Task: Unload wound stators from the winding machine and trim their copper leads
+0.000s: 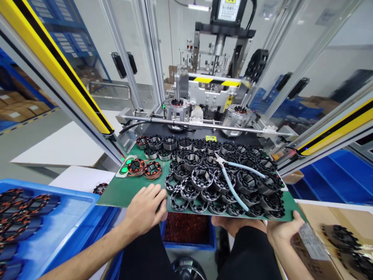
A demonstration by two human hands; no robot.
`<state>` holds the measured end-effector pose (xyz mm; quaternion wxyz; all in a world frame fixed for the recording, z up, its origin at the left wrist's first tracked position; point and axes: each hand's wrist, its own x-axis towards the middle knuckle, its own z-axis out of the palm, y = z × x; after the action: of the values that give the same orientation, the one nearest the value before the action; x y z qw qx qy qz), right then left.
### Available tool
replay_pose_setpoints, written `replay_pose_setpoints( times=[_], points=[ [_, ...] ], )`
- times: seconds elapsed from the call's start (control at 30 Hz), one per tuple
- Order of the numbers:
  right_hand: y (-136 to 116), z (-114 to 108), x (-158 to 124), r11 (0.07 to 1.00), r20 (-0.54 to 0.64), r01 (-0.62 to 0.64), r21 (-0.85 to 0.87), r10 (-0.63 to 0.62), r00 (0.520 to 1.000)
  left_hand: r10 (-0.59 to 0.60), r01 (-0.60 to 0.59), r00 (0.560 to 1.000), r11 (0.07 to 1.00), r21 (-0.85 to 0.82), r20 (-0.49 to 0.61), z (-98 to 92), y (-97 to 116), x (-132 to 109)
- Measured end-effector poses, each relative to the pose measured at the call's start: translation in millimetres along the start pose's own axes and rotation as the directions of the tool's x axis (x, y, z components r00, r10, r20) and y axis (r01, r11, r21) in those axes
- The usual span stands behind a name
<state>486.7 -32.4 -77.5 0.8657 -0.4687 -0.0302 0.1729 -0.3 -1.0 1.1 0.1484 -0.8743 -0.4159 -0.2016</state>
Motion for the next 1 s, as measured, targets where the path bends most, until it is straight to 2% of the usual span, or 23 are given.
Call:
replay_pose_setpoints(
  times=[1.0],
  points=[
    [-2.7, 1.7, -2.1, 0.998, -0.025, -0.04, 0.038, 0.041, 0.999, 0.003, -0.003, 1.0, 1.0, -0.009, -0.006, -1.4, 0.3, 0.7]
  ],
)
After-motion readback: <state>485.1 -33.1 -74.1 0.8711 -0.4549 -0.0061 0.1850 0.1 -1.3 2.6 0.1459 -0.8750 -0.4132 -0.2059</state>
